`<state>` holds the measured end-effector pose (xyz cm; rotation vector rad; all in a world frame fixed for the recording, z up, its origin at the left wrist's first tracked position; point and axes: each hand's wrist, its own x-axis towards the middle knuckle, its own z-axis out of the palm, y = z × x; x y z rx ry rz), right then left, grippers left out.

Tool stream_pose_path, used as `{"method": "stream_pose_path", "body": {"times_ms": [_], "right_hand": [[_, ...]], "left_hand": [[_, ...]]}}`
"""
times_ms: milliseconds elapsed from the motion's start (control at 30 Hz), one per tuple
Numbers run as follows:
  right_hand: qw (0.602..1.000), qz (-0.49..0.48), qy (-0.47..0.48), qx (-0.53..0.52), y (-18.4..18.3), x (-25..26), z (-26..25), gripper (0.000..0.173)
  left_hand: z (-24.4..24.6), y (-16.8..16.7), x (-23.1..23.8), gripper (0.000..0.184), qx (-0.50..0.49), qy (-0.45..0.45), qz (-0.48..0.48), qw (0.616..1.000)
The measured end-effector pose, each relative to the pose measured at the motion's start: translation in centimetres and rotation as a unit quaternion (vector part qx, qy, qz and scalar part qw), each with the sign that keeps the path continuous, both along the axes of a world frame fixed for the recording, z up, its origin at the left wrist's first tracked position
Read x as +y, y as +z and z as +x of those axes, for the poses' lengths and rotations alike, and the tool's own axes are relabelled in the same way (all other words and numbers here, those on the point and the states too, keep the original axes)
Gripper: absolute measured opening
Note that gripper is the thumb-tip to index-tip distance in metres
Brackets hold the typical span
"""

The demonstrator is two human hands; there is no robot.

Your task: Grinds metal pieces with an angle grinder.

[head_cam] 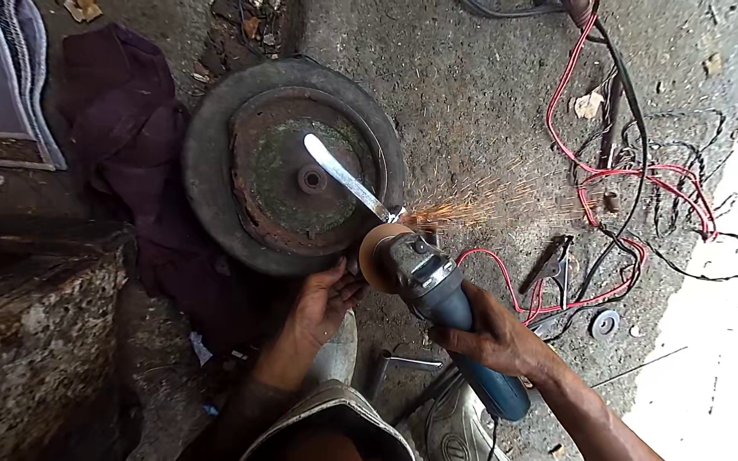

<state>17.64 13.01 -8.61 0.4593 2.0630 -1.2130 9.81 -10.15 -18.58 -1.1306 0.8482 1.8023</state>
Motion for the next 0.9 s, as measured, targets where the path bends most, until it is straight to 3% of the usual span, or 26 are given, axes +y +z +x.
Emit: {"method": "stream_pose_path", "body": {"times_ms": [667,900], "right_hand": [[1.000,0.028,0.013,0.003,0.0,0.1,0.2,0.063],[0.993,0.055,-0.074,0.073,0.6,0.8,1.4,0.061]], "left_hand": [[0.0,0.2,0.2,0.032,-0.002,0.002,-0.006,1.000],[0.0,0.2,-0.3,0.034,0.005,-0.003,0.005,1.000]]}}
